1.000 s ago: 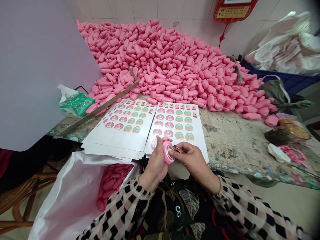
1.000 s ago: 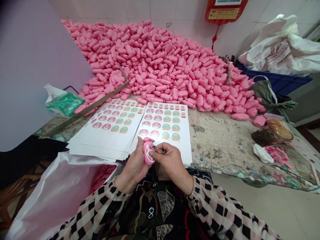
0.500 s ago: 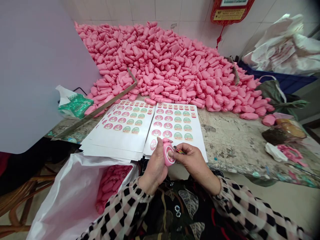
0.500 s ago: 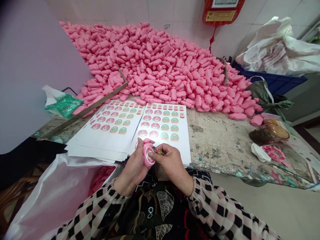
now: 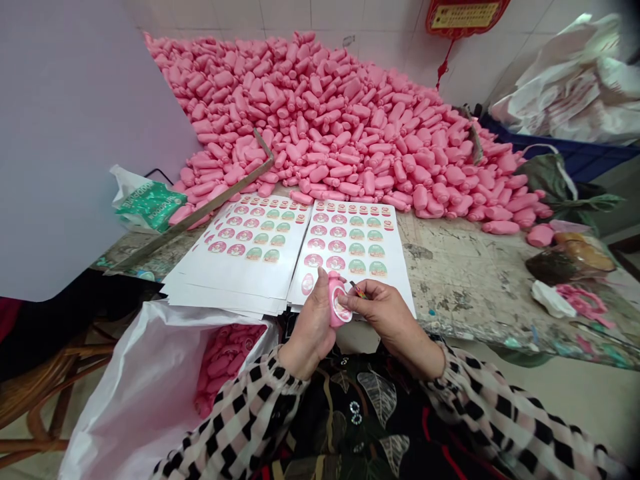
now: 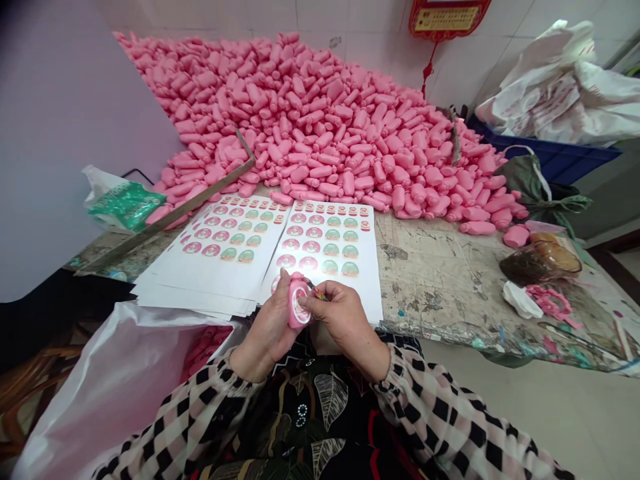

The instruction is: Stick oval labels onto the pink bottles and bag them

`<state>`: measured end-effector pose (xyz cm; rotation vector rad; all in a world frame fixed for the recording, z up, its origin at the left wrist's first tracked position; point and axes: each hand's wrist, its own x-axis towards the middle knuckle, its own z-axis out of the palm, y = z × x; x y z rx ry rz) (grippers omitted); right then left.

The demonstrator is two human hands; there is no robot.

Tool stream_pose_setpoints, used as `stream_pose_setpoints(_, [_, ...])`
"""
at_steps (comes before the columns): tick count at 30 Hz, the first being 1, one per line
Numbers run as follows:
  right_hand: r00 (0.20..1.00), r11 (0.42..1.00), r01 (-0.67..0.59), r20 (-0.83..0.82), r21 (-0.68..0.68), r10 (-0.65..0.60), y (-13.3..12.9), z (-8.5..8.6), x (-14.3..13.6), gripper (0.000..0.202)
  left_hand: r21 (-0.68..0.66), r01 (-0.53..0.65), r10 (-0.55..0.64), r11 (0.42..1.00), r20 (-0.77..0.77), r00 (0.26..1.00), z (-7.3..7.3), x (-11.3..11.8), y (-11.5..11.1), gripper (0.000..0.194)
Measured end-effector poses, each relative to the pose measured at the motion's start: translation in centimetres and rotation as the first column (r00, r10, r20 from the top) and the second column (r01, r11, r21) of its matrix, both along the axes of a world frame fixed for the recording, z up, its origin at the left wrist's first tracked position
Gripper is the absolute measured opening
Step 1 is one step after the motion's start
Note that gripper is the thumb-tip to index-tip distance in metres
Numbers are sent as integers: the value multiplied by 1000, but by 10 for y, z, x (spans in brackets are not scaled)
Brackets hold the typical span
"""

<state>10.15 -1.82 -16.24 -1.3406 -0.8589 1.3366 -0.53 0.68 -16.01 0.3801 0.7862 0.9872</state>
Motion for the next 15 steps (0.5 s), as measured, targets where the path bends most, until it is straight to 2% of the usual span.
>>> stream_pose_setpoints(2, [1000, 1000, 16, -20, -16, -16, -1, 0, -1, 28, 76, 4, 2, 997, -78, 997, -3, -1, 0, 40])
stream_pose_setpoints(4, [999, 999, 29, -27, -30, -30, -1, 2, -3, 28, 207, 3, 52, 978, -259, 965, -5, -4, 0, 44])
stream_pose_setpoints(7, [999, 999, 28, -33, -31, -29, -2, 7, -5, 31, 410, 82, 173, 909, -547, 819, -6, -10, 1, 43])
stream_pose_setpoints(10, [999, 999, 16, -45, -31, -17, -3, 12, -5, 33, 518, 157, 269, 841, -651, 710, -5, -17, 3, 39])
stream_pose_setpoints(13, [999, 999, 4, -52, -45, -6, -3, 16, -2, 33, 520, 69, 313, 852, -610, 728, -3, -23, 8, 38])
stream_pose_setpoints(15, [999, 999, 1, -41, -53, -4, -3, 18, -1, 32, 420, -63, 286, 906, -493, 822, -2, -26, 12, 39])
